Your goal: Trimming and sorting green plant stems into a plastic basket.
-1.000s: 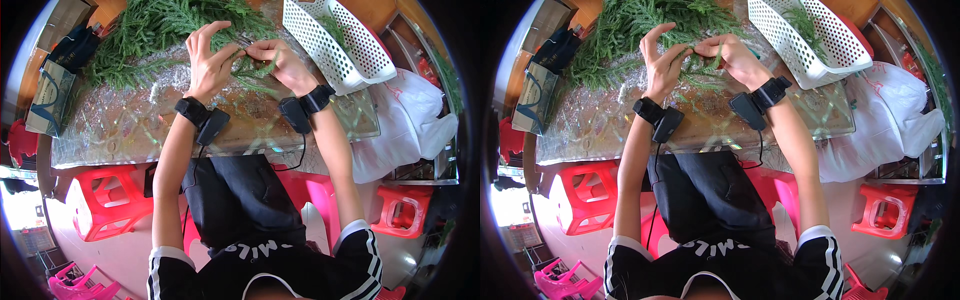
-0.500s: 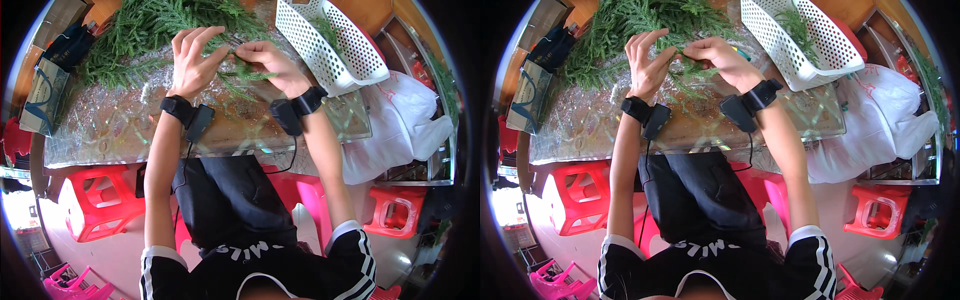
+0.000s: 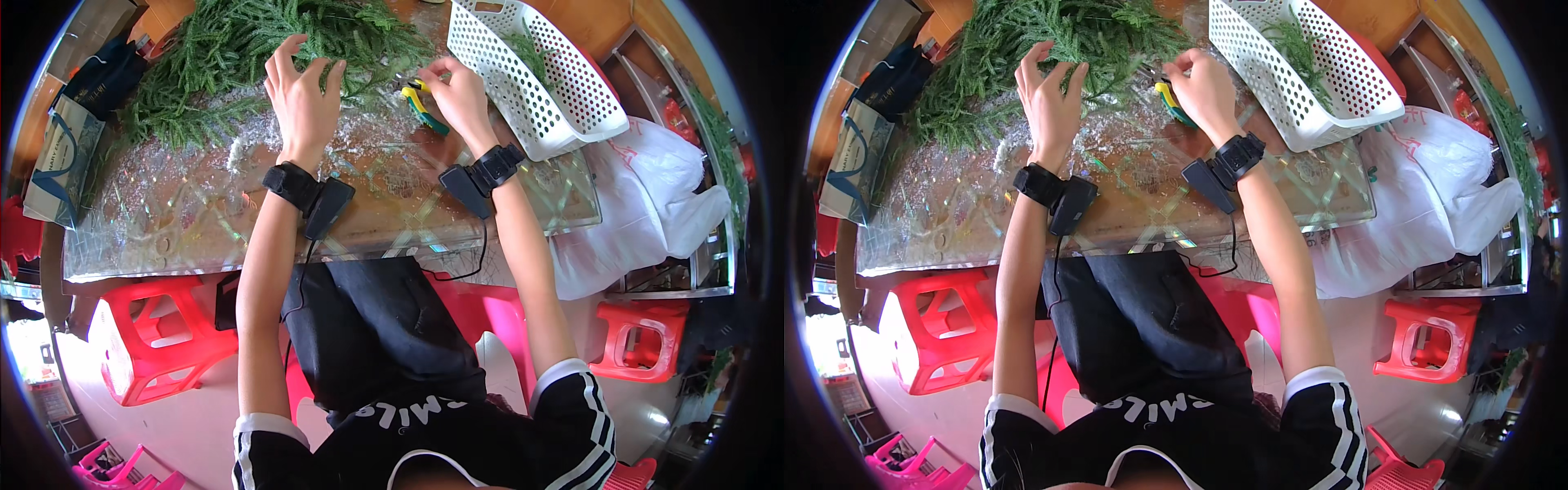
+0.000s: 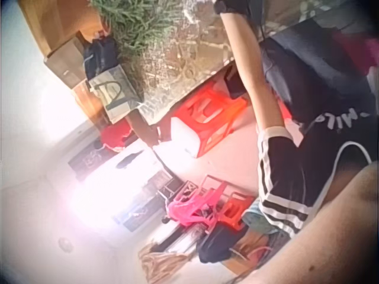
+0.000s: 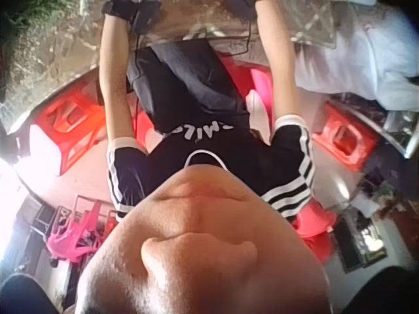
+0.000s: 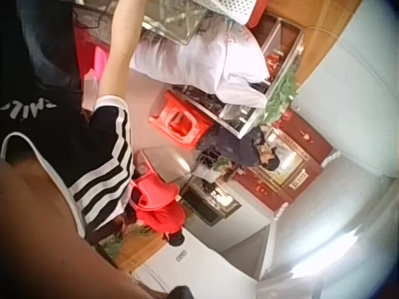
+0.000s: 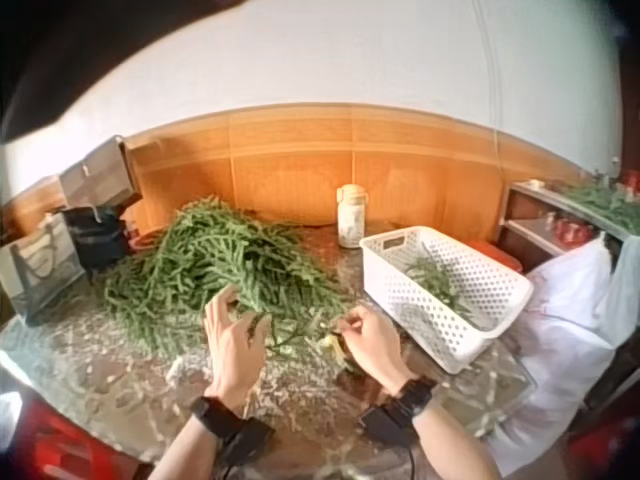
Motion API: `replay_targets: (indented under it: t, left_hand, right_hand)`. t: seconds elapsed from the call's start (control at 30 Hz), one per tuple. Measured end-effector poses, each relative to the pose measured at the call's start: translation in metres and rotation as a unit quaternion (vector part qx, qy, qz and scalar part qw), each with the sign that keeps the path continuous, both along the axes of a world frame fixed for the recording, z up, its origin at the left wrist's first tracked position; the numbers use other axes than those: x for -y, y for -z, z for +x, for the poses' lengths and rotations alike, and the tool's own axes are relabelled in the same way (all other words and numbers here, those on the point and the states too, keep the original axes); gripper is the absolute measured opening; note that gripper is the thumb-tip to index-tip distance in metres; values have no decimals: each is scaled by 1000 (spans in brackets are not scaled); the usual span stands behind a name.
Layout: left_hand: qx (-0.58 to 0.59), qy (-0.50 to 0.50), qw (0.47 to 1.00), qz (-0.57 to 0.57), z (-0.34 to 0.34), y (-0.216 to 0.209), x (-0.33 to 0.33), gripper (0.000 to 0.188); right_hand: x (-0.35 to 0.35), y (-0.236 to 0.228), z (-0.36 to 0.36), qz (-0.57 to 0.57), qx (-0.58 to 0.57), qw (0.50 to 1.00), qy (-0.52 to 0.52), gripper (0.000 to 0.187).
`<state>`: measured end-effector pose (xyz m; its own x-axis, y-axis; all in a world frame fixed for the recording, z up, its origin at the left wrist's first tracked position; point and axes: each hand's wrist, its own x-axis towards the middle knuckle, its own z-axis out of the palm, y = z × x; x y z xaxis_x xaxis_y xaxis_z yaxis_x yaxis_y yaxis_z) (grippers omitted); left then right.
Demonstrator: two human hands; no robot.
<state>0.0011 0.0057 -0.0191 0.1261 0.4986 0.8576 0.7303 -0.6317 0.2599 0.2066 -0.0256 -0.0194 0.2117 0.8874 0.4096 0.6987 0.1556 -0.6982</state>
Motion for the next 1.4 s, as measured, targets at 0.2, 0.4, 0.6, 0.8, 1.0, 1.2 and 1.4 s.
replay_targets:
  t: [0.2,0.4,0.6,0.8,1.0,1.2,1.4]
  left_hand:
    - [50,20,995,-83,-5,9,-7,23]
    - [40,29,995,-84,-2,6,-3,27]
    - [12,23,998,-50,3,7,-1,36]
    - [17,25,999,-10,2,4,-2,34]
    - [-25,24,999,13,2,11,-4,24]
    - [-17,79,997,17,7,10,-1,14]
    - [-4,134,991,13,11,9,1,13]
  right_hand:
    - [-3,7,-5,20,-14,997,-71,21]
    - [-1,9,-11,68,-88,990,-82,14]
    - [-2,13,-17,176,-89,977,-85,7]
    - [3,11,-22,195,-115,967,-115,4]
    - [5,8,-22,197,-121,964,-131,4]
    - [9,3,-23,319,-70,945,-24,8]
    - [4,4,-18,292,-131,947,-3,10]
